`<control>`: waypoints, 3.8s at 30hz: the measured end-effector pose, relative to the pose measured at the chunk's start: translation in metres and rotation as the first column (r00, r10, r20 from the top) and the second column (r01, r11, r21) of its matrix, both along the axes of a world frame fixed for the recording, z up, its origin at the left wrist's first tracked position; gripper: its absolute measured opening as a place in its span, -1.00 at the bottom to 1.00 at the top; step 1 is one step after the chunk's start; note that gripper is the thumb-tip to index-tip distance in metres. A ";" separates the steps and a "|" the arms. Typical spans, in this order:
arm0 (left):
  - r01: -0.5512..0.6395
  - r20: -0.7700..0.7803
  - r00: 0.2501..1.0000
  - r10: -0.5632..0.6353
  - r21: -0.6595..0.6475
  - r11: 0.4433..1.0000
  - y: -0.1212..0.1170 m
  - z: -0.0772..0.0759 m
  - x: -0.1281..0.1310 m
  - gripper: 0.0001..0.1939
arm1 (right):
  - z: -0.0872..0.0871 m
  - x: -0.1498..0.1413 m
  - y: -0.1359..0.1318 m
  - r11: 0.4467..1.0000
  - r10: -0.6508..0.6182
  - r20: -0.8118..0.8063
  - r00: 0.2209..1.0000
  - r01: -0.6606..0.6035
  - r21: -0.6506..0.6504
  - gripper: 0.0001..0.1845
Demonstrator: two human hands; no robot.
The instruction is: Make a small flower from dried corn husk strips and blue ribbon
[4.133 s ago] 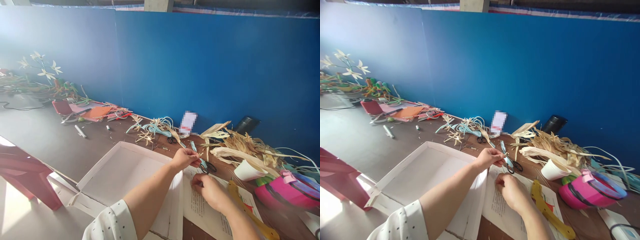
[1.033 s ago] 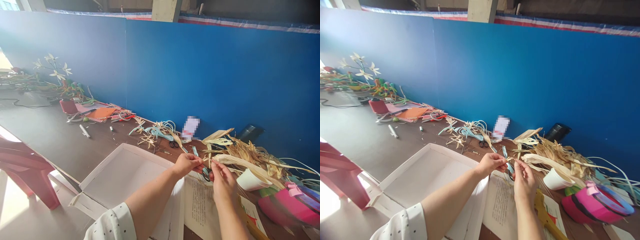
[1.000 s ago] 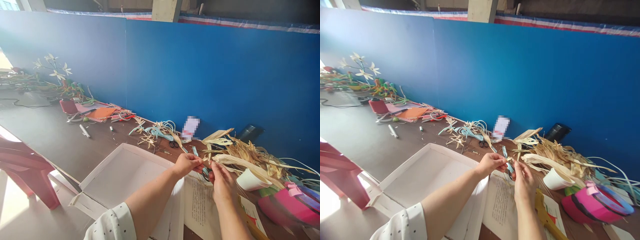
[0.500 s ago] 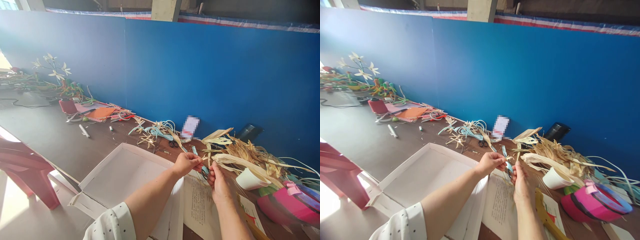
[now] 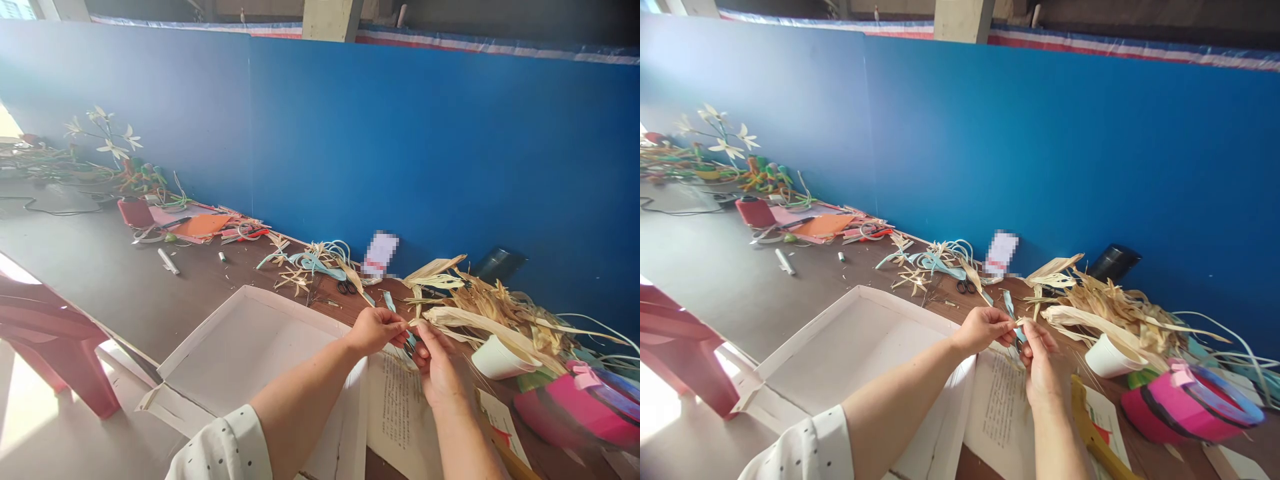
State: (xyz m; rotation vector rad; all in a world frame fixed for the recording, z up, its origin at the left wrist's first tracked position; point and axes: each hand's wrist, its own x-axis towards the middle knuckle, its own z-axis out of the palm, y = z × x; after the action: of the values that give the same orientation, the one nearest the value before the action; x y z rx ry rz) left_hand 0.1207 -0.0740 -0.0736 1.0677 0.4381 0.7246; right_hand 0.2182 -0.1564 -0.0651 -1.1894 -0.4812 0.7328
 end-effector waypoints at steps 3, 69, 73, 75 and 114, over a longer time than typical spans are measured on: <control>0.003 -0.034 0.999 -0.003 0.003 1.000 0.000 -0.001 0.001 -0.59 | -0.002 0.002 0.000 1.000 -0.013 0.006 1.000 0.013 -0.004 -0.55; -0.017 0.050 0.998 0.026 -0.162 0.987 0.003 0.005 -0.008 -0.64 | -0.002 -0.004 -0.001 0.994 0.107 0.081 0.991 -0.109 0.014 -0.67; -0.011 0.066 0.998 0.024 -0.180 0.984 0.003 0.005 -0.009 -0.66 | -0.003 -0.004 0.000 0.995 0.097 0.048 0.994 -0.098 0.014 -0.66; -0.006 0.073 0.997 0.019 -0.182 0.983 0.004 0.004 -0.008 -0.66 | -0.003 -0.003 0.000 0.995 0.096 0.046 0.994 -0.097 0.010 -0.66; 0.004 0.095 0.995 0.014 -0.181 0.983 0.005 0.003 -0.007 -0.65 | -0.008 -0.005 -0.003 0.982 0.180 0.085 0.980 -0.174 -0.076 -0.64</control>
State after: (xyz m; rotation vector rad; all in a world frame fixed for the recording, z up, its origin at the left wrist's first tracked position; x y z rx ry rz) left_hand 0.1141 -0.0685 -0.0711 0.8576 0.4158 0.7232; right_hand 0.2134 -0.1592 -0.0729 -1.2591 -0.6488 0.8556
